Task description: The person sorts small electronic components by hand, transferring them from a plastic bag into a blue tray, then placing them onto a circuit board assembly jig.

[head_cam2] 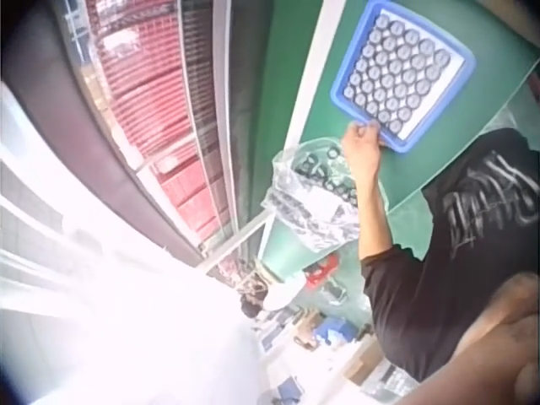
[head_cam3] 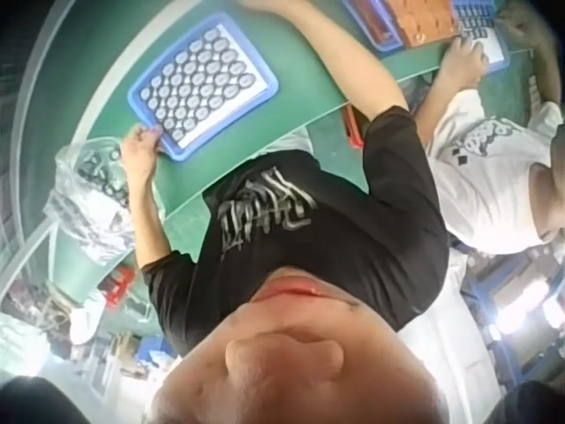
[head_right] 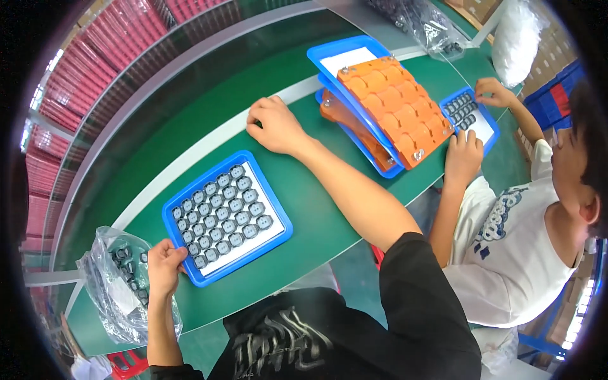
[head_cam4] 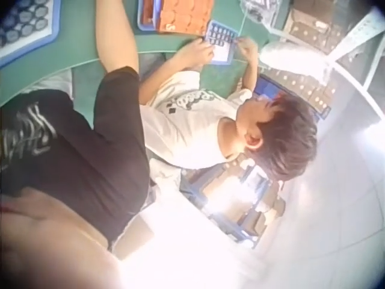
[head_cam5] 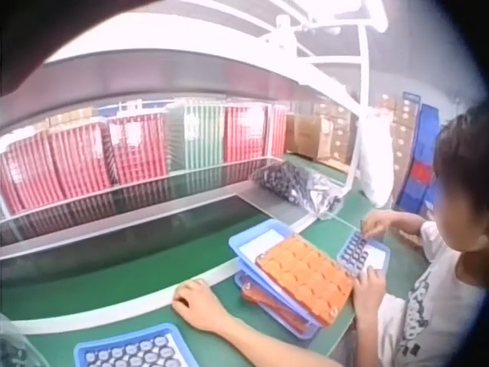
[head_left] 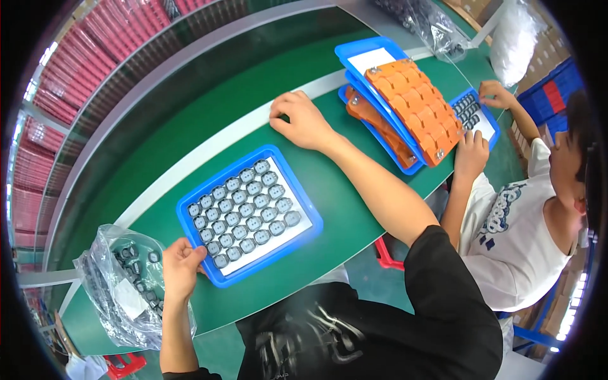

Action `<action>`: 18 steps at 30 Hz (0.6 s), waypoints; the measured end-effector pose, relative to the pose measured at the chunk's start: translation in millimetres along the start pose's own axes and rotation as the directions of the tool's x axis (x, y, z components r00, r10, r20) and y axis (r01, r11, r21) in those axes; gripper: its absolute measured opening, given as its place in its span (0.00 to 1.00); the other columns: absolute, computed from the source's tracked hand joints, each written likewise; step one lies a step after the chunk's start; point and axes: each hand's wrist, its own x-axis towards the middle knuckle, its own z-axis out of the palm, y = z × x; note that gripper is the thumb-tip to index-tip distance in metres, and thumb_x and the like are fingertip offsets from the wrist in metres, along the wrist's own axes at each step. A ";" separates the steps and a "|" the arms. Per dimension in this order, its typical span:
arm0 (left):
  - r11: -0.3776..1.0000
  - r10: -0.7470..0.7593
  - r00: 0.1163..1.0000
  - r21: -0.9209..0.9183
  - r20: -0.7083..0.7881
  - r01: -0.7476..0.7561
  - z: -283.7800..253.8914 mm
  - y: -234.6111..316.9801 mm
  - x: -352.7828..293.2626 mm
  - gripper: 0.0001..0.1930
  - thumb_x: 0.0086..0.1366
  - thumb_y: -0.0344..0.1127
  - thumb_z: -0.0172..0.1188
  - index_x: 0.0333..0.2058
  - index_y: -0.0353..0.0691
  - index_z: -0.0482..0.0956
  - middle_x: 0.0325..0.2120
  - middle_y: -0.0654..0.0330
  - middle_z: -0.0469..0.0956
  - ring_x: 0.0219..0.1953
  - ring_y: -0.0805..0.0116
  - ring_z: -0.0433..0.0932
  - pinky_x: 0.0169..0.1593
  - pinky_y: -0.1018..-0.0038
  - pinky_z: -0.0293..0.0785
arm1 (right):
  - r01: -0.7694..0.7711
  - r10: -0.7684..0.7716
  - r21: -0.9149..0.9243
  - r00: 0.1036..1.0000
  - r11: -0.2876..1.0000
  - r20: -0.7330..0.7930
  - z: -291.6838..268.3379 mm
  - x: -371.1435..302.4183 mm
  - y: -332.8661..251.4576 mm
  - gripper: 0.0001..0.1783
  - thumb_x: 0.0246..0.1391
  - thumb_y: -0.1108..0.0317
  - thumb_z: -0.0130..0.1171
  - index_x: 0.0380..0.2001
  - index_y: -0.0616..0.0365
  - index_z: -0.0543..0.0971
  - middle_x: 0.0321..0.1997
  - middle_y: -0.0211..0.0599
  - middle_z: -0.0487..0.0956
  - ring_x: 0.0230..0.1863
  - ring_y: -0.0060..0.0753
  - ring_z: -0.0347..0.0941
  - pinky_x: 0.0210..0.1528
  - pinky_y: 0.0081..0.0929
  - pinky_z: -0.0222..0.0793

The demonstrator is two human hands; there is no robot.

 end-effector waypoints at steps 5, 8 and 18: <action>0.997 0.069 0.994 -0.018 -0.089 -0.071 -0.8 2.8 1.6 0.03 0.60 0.25 0.59 0.28 0.35 0.75 0.19 0.65 0.76 0.16 0.79 0.71 0.19 0.82 0.65 | 0.017 -0.017 0.042 1.000 0.999 0.002 0.7 -24.7 -4.3 0.05 0.51 0.67 0.62 0.30 0.57 0.80 0.43 0.34 0.79 0.51 0.44 0.69 0.57 0.37 0.66; 0.993 0.116 0.991 0.007 -0.071 -0.116 -18.4 16.3 25.4 0.05 0.59 0.26 0.59 0.26 0.38 0.73 0.19 0.67 0.73 0.16 0.80 0.68 0.19 0.82 0.62 | 0.029 -0.028 0.055 1.000 0.998 -0.006 -2.4 -30.8 -4.8 0.05 0.51 0.67 0.62 0.30 0.57 0.80 0.43 0.34 0.79 0.51 0.43 0.70 0.56 0.37 0.66; 0.940 0.304 0.944 -0.122 -0.131 -0.320 -47.5 9.0 152.2 0.05 0.61 0.25 0.58 0.26 0.33 0.73 0.18 0.58 0.74 0.15 0.68 0.74 0.19 0.72 0.74 | 0.077 -0.077 0.011 0.997 0.997 -0.030 5.8 -55.2 11.5 0.05 0.53 0.69 0.60 0.31 0.60 0.79 0.42 0.36 0.80 0.50 0.41 0.72 0.56 0.34 0.67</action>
